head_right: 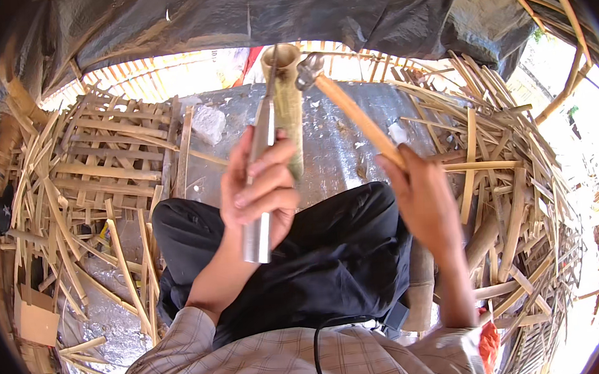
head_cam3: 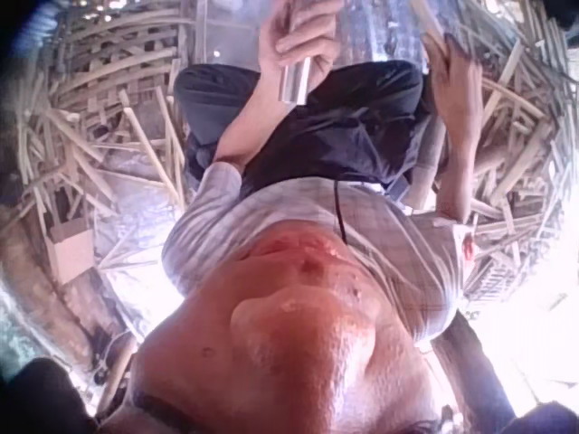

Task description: The person splits a length of bamboo into thin strips using a metal chisel-like tool and a hammer, then peels and separates the strips by hand.

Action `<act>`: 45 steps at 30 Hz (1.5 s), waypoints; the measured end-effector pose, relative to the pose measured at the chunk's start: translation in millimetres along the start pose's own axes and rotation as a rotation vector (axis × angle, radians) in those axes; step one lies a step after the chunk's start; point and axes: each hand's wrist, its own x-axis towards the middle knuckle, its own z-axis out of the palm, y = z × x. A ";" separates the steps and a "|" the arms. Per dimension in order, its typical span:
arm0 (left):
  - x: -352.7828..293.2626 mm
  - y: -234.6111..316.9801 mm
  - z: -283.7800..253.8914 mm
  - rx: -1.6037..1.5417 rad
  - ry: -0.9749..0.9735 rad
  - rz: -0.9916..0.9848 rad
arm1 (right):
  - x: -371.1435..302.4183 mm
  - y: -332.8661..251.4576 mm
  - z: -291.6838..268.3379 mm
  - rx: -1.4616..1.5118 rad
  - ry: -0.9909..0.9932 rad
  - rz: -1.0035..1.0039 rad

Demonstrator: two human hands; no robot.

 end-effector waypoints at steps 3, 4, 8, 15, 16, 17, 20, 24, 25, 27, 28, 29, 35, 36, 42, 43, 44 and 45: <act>2.1 16.6 13.6 0.178 0.117 -0.016 | -8.1 29.8 54.7 0.447 -0.012 0.113; 1.3 26.3 15.7 0.227 0.171 -0.066 | -9.2 35.3 74.4 0.537 0.008 0.145; -6.2 40.1 41.9 0.508 0.379 -0.053 | -13.5 54.1 157.6 0.994 -0.058 0.376; 1.4 67.3 78.7 1.272 0.690 0.137 | -40.2 104.7 256.8 1.310 -0.374 0.731; 5.9 72.0 82.6 1.505 0.706 0.123 | -35.7 110.8 257.2 1.369 -0.432 0.770; 10.3 76.2 86.8 1.737 0.720 0.099 | -34.3 109.6 259.9 1.396 -0.451 0.762; 28.9 70.7 104.4 2.074 0.839 -0.013 | -32.8 99.6 252.6 1.420 -0.437 0.730; 46.1 58.2 123.7 2.256 1.017 -0.306 | -36.8 104.3 247.6 1.425 -0.477 0.696; 50.0 56.1 127.5 2.260 1.073 -0.415 | -37.7 103.3 249.4 1.415 -0.463 0.677; 56.0 58.5 124.3 2.300 1.108 -0.457 | -38.1 100.3 255.5 1.389 -0.439 0.646; 58.6 71.4 121.7 2.311 1.121 -0.473 | -35.9 98.0 254.9 1.372 -0.440 0.661; 59.2 83.9 118.7 2.321 1.134 -0.490 | -37.2 96.0 254.8 1.368 -0.441 0.659; 96.9 102.0 121.0 3.067 0.930 -0.707 | -24.6 99.9 216.8 1.270 -0.414 0.529; 110.4 102.3 122.5 3.087 1.004 -0.738 | -16.1 99.7 200.5 1.148 -0.338 0.459; 110.7 110.6 153.3 3.333 0.950 -0.846 | 59.3 44.9 39.9 0.778 -0.005 0.087; 114.1 103.4 150.9 3.368 0.919 -0.814 | 73.7 43.3 19.0 0.974 0.012 0.048; 115.0 96.6 147.8 3.401 0.891 -0.781 | 84.4 37.0 -3.9 0.957 0.057 -0.072; 109.7 93.8 156.0 3.444 0.906 -0.753 | 109.8 23.5 -12.8 1.022 0.093 -0.254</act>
